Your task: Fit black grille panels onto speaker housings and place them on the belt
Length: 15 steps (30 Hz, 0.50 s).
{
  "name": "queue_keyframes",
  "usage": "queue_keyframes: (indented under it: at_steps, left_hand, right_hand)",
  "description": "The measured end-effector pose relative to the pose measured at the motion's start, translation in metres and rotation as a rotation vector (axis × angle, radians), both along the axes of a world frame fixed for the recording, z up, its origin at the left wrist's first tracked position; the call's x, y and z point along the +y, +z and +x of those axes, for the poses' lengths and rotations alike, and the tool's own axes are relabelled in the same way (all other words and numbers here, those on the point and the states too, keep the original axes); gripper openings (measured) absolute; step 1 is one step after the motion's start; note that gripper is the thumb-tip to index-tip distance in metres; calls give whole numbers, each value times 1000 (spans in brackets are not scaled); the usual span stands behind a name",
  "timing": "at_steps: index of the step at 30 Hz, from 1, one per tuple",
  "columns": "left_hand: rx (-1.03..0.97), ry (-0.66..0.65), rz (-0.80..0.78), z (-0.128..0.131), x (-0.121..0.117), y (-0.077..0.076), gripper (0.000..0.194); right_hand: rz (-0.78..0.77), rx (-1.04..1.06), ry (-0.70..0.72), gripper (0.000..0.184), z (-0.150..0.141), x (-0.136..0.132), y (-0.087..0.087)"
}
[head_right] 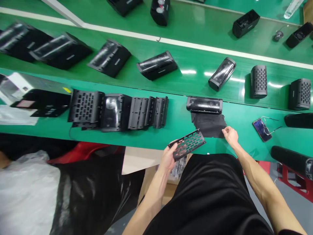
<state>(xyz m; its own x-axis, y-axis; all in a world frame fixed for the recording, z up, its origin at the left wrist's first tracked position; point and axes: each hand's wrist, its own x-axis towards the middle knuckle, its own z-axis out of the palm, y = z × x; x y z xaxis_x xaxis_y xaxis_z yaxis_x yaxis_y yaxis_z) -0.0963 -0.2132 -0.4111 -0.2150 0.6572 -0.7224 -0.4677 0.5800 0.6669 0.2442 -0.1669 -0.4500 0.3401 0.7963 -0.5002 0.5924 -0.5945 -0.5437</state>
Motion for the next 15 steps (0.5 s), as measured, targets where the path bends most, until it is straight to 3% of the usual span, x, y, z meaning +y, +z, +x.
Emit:
queue_keyframes:
  at_steps: [7, 11, 15]
  left_hand:
    - [-36, 36, 39, -13, 12, -3, 45]
    - [-88, 12, 15, 0, 16, -6, 41]
    - [-120, -42, -22, 19, 22, -11, 33]
  right_hand:
    - [72, -13, 16, 23, 24, -11, 29]
    - [264, 226, -86, 28, 30, -13, 52]
    - [331, 471, -146, 45, 24, -7, 86]
